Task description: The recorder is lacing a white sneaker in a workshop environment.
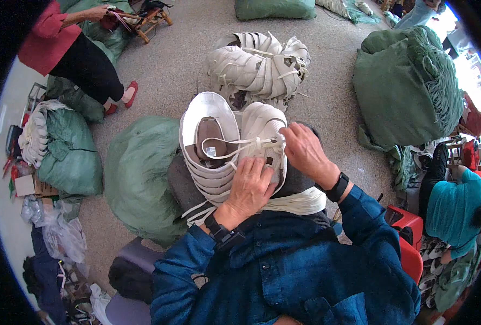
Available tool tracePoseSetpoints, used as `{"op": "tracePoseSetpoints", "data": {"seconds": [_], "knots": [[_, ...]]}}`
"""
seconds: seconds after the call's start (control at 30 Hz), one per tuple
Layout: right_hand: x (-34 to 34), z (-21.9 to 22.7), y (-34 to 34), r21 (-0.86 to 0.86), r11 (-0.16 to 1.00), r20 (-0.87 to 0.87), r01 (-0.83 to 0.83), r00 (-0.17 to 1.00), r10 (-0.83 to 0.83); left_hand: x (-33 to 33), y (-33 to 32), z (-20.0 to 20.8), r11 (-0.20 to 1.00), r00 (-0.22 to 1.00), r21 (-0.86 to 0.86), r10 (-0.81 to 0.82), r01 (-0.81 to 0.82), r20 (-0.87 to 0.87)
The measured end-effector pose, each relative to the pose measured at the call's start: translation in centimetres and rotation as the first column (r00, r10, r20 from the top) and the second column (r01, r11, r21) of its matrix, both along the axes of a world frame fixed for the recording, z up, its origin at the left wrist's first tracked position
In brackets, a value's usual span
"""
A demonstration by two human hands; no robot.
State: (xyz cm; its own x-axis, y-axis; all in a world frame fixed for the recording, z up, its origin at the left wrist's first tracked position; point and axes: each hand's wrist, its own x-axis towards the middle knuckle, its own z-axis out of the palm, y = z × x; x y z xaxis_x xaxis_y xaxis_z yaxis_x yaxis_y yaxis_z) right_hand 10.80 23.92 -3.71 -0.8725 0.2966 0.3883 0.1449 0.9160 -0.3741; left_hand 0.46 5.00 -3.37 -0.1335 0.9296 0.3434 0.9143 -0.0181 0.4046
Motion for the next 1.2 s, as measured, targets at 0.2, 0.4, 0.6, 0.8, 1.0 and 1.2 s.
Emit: {"op": "tracePoseSetpoints", "data": {"seconds": [0.2,0.4,0.6,0.8,1.0,1.2], "knots": [[1.1,-0.2,-1.3,-0.056,0.998,-0.062,0.018,0.998,-0.022,-0.4,-0.2,-0.7,0.999,0.997,0.028,0.044,-0.046,0.059],[1.9,-1.6,-2.3,-0.082,0.990,-0.019,0.112,0.993,-0.113,-0.9,-0.1,-0.2,0.994,1.000,0.112,0.016,-0.018,0.016],[2.9,-0.5,-3.8,-0.352,0.925,0.051,0.144,0.990,-0.135,-1.2,-1.0,0.8,0.999,0.992,0.042,-0.014,0.019,-0.129],[3.3,-0.7,-3.5,-0.643,0.766,-0.096,-0.005,0.993,-0.075,-1.0,-1.1,0.3,1.000,0.994,0.003,0.002,-0.002,-0.110],[3.7,0.0,-3.4,-0.637,0.748,0.167,0.186,0.981,-0.101,-1.2,-1.2,-0.3,1.000,0.991,0.006,0.000,0.001,-0.136],[3.6,-0.9,-3.9,-0.906,0.400,0.084,0.140,0.984,-0.155,-1.3,-1.3,-0.4,1.000,0.992,0.016,0.011,-0.009,-0.129]]}}
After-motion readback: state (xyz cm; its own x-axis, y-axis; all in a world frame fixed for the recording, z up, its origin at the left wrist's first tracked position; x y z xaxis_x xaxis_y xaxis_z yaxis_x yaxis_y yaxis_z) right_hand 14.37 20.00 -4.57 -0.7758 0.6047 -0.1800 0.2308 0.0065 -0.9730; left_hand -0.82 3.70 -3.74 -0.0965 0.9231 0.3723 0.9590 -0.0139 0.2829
